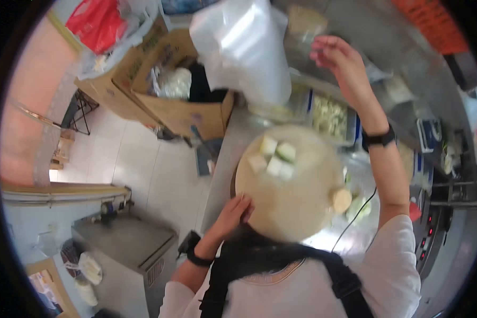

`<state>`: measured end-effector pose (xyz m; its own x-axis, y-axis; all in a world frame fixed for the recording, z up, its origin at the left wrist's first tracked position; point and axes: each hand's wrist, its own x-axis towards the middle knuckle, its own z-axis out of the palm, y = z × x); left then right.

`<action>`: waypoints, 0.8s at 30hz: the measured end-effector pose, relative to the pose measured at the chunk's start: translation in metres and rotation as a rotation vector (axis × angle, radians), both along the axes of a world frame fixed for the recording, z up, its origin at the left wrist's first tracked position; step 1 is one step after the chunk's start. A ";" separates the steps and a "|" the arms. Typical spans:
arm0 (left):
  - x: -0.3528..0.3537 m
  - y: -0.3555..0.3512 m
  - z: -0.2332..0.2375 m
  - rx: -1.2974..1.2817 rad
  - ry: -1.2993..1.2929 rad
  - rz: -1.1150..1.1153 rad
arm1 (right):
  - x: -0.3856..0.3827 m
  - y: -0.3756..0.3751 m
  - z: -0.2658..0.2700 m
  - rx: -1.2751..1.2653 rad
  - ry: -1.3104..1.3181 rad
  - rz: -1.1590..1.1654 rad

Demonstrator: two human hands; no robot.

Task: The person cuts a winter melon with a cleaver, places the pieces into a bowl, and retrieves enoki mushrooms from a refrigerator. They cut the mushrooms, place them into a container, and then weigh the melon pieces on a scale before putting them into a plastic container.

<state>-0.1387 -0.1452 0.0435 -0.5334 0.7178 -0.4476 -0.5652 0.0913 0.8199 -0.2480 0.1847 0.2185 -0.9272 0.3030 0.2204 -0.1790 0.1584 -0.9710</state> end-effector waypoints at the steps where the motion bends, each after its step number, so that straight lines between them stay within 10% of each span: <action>1: 0.000 0.006 0.014 -0.017 -0.013 -0.010 | 0.036 -0.016 -0.018 0.043 -0.096 0.085; 9: 0.041 0.047 -0.004 -0.065 0.348 -0.477 | 0.307 -0.104 -0.166 -0.284 -0.567 0.055; 20: 0.170 0.175 0.001 -0.130 0.482 -0.955 | 0.500 -0.064 -0.210 -0.442 -0.619 -0.290; 22: 0.202 0.203 -0.022 -0.116 1.298 -0.666 | 0.526 -0.050 -0.230 -0.450 -0.599 -0.306; 24: 0.216 0.230 -0.041 -0.159 1.455 -0.642 | 0.546 -0.035 -0.249 -0.332 -0.599 -0.340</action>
